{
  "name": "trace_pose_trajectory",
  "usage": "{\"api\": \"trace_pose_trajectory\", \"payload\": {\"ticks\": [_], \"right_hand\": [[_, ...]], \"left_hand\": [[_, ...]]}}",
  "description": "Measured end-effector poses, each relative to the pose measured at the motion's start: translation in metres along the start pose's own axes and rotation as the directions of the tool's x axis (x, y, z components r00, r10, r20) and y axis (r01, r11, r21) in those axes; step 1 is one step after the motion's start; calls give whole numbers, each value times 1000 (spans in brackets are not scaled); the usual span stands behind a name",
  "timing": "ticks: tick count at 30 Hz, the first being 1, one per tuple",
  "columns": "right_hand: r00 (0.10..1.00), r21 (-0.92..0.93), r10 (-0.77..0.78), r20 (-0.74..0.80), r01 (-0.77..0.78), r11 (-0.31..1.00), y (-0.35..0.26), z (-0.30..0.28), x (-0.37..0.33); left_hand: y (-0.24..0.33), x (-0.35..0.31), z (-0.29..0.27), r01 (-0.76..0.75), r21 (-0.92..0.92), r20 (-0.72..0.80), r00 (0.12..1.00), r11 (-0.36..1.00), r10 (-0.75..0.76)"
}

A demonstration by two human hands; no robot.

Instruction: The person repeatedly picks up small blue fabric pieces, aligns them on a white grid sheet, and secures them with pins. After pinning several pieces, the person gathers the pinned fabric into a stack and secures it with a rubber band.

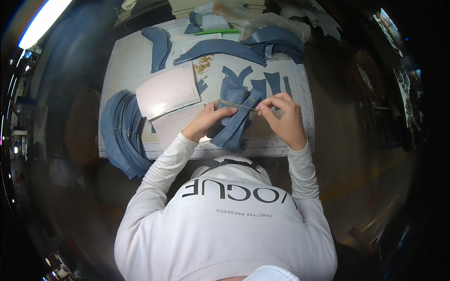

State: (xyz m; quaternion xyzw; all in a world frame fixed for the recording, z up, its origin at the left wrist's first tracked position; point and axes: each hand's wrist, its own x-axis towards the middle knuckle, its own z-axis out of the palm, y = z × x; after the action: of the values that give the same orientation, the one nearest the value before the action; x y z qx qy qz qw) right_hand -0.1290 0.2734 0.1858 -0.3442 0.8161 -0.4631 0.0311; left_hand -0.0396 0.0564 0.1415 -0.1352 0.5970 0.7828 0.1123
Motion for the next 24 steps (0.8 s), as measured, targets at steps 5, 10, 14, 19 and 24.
{"api": "trace_pose_trajectory", "payload": {"ticks": [5, 10, 14, 19, 24], "right_hand": [[919, 797, 308, 246, -373, 476, 35, 75, -8], [883, 898, 164, 439, -426, -108, 22, 119, 7], [892, 907, 165, 420, -420, -39, -24, 139, 27], [930, 923, -19, 367, -362, 134, -87, 160, 36], [909, 779, -325, 261, 0, 627, -96, 150, 36]], "left_hand": [[-11, -16, -11, -94, -257, -37, 995, 962, 88], [-13, -38, -19, -250, 38, -346, 905, 968, 247], [-7, -68, -18, -468, 522, -305, 678, 713, 669], [15, -120, -30, -343, 614, -509, 517, 711, 689], [49, -226, -93, -465, 518, -647, 336, 718, 684]]}}
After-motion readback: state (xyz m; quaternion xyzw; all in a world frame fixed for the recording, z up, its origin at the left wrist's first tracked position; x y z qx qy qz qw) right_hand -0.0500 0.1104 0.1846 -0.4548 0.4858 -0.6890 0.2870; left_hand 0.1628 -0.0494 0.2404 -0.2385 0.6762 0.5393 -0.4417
